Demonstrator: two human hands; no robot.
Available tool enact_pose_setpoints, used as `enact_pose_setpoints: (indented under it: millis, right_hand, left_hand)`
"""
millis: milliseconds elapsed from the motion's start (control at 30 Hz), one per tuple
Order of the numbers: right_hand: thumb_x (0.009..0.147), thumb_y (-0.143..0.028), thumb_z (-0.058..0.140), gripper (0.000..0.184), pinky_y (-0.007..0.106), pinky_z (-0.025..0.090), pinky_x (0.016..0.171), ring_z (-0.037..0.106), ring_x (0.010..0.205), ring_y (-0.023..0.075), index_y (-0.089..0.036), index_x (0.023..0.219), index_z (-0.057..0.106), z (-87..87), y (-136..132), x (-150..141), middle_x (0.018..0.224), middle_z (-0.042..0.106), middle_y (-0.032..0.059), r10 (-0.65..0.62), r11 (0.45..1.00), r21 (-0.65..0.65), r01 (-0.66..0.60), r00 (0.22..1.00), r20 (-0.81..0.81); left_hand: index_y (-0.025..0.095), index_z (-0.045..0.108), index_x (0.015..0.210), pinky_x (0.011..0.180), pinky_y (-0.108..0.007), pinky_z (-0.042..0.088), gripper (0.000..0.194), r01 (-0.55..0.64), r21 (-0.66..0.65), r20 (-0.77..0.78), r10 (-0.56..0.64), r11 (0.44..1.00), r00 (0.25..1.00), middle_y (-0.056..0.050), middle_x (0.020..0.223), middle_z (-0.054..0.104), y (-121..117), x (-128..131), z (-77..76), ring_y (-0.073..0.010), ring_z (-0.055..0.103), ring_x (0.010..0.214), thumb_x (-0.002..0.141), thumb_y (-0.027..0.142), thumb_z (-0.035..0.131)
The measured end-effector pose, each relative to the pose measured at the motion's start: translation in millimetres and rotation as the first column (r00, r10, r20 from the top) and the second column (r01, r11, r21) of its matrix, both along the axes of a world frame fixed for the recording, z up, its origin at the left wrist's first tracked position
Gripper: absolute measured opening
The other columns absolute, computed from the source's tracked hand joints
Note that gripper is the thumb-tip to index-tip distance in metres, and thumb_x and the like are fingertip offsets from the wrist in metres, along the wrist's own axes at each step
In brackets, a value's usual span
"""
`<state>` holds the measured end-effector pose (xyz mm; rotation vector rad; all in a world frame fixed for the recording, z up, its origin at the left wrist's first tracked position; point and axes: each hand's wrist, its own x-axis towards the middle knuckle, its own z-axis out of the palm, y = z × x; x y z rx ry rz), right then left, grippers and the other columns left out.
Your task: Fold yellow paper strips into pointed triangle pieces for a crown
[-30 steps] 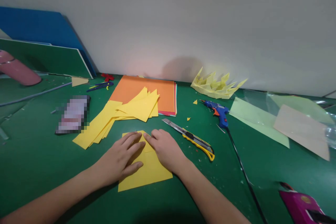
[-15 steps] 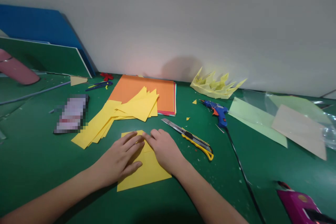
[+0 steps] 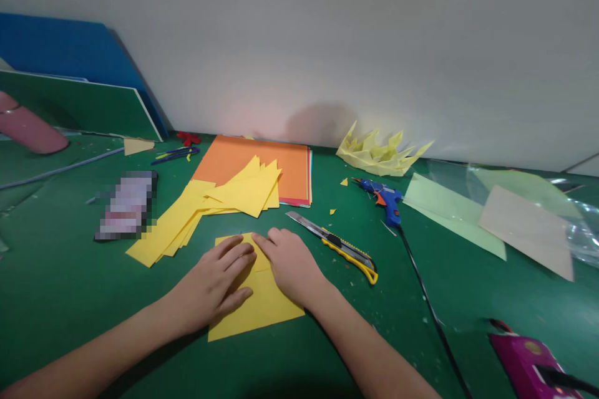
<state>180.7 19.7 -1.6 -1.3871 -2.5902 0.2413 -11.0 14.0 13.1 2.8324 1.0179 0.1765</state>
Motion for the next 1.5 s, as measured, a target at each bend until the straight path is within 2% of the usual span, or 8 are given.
enact_pose_setpoints:
  millis: [267,567,800,867,967,1133,1367,1500]
  right_hand:
    - [0.094,-0.013,0.039,0.032,0.032,0.041,0.07,0.048,0.079,0.0203,-0.013,0.118,0.06,1.2,-5.8,18.1,0.086,0.056,0.0086,0.044,0.999,0.023,-0.042,0.997,-0.069]
    - [0.091,-0.012,0.044,0.029,0.033,0.042,0.068,0.049,0.076,0.021,-0.009,0.111,0.064,10.9,-21.6,29.7,0.082,0.059,0.0092,0.015,1.0,-0.005,-0.015,0.999,-0.03]
    - [0.091,-0.012,0.042,0.029,0.033,0.046,0.066,0.053,0.071,0.0204,-0.012,0.108,0.065,7.9,-39.4,44.8,0.077,0.06,0.0084,-0.026,0.997,0.066,0.03,0.997,-0.068]
    - [0.091,-0.013,0.04,0.03,0.036,0.048,0.068,0.055,0.075,0.0215,-0.013,0.106,0.066,7.4,-41.0,43.7,0.083,0.062,0.0106,-0.027,0.992,0.119,0.036,0.997,-0.075]
    - [0.092,-0.015,0.039,0.032,0.043,0.048,0.083,0.057,0.099,0.0259,-0.014,0.111,0.064,6.5,-41.4,35.8,0.11,0.064,0.0152,0.043,0.973,0.228,-0.022,0.995,-0.087]
    - [0.094,-0.02,0.04,0.035,0.045,0.046,0.096,0.05,0.119,0.0249,-0.014,0.124,0.057,4.7,-41.3,18.4,0.129,0.058,0.0128,0.181,0.973,0.154,-0.17,0.982,-0.061]
    - [0.095,-0.02,0.039,0.034,0.043,0.047,0.096,0.053,0.117,0.0247,-0.011,0.122,0.059,2.7,-41.0,16.4,0.127,0.059,0.0128,0.183,0.975,0.143,-0.172,0.981,-0.067]
    - [0.095,-0.022,0.038,0.032,0.04,0.051,0.085,0.062,0.097,0.0227,-0.013,0.107,0.066,5.2,-41.3,25.5,0.107,0.069,0.0127,0.111,0.979,0.189,-0.077,0.977,-0.179]
  left_hand:
    - [0.015,0.052,0.115,0.1,-0.05,0.04,0.036,-0.007,0.024,-0.01,0.008,1.0,1.0,-0.013,0.14,0.044,-0.4,-1.6,-3.7,-0.0336,0.04,0.126,0.085,0.035,0.054]
    - [0.013,0.053,0.116,0.102,-0.051,0.038,0.038,-0.007,0.033,-0.015,0.007,0.999,1.0,-0.015,0.142,0.043,-0.4,-2.7,-8.0,-0.034,0.039,0.127,0.086,0.036,0.053]
    - [0.016,0.052,0.116,0.103,-0.048,0.038,0.036,-0.018,0.009,0.001,0.018,1.0,1.0,-0.012,0.143,0.042,-1.1,-3.5,-7.5,-0.0321,0.038,0.129,0.086,0.036,0.053]
    - [0.016,0.051,0.117,0.104,-0.049,0.038,0.037,-0.02,-0.004,0.026,0.02,1.0,0.999,-0.013,0.143,0.042,-1.6,-4.2,-8.4,-0.032,0.037,0.13,0.086,0.036,0.053]
    - [0.015,0.05,0.12,0.105,-0.049,0.037,0.04,-0.024,-0.003,0.042,0.024,1.0,0.999,-0.013,0.143,0.041,-1.8,-5.4,-11.2,-0.0322,0.035,0.132,0.087,0.036,0.053]
    - [0.014,0.05,0.12,0.105,-0.046,0.037,0.04,-0.01,0.03,0.042,0.008,1.0,0.999,-0.013,0.143,0.042,-1.4,-5.8,-14.0,-0.0314,0.035,0.132,0.088,0.037,0.051]
    - [0.014,0.049,0.124,0.101,-0.048,0.04,0.044,-0.003,0.066,0.002,0.003,0.998,1.0,-0.014,0.141,0.044,-2.1,-3.6,-11.7,-0.0332,0.04,0.128,0.087,0.037,0.052]
    - [0.014,0.052,0.123,0.1,-0.049,0.04,0.044,-0.007,0.075,-0.041,0.01,0.997,0.999,-0.015,0.142,0.043,-1.9,-3.5,-11.5,-0.0344,0.04,0.128,0.087,0.04,0.052]
